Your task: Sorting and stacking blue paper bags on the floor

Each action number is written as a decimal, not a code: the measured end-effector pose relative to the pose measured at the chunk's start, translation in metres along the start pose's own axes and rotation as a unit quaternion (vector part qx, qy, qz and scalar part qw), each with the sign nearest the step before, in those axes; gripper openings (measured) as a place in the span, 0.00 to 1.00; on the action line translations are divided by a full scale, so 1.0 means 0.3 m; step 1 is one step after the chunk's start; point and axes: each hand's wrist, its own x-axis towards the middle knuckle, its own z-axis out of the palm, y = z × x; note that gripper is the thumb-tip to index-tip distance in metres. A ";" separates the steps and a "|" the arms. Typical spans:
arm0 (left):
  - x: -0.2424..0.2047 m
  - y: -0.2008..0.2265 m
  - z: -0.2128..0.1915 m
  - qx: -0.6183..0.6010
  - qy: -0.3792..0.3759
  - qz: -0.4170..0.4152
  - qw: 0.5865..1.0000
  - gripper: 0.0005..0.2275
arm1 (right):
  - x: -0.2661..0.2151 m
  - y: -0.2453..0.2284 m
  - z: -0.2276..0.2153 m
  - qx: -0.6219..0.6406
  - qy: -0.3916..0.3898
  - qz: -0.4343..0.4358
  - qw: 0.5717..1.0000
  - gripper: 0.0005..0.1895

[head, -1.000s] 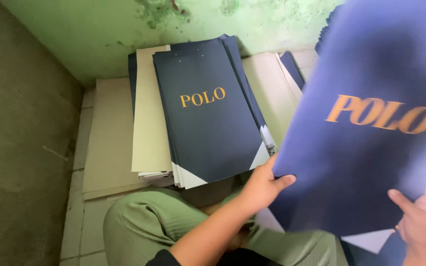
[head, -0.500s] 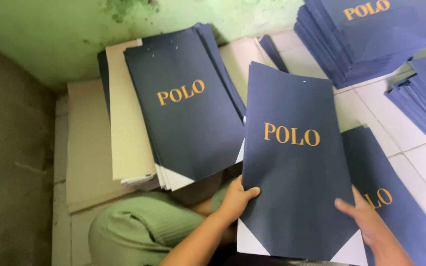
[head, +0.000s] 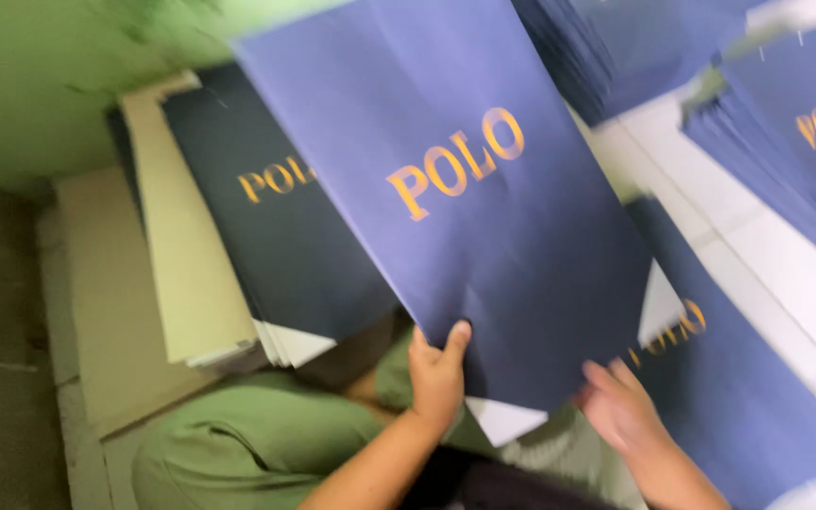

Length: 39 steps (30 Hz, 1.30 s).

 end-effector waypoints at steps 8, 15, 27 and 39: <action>0.043 0.122 -0.054 -0.022 0.050 0.027 0.998 0.15 | 0.002 -0.048 0.273 -0.149 0.073 0.005 0.986 0.30; 0.367 0.319 -0.392 -0.158 0.241 -0.143 0.947 0.19 | -0.036 -0.183 -0.226 -0.236 0.180 0.200 0.934 0.14; 0.234 0.187 -0.490 0.277 -0.223 -0.291 0.888 0.24 | -0.110 -0.524 -0.393 -0.300 0.204 0.187 0.913 0.31; 0.084 0.188 -0.417 0.195 -0.173 -0.218 0.941 0.28 | -0.114 -0.507 0.178 -0.362 0.309 0.123 0.871 0.34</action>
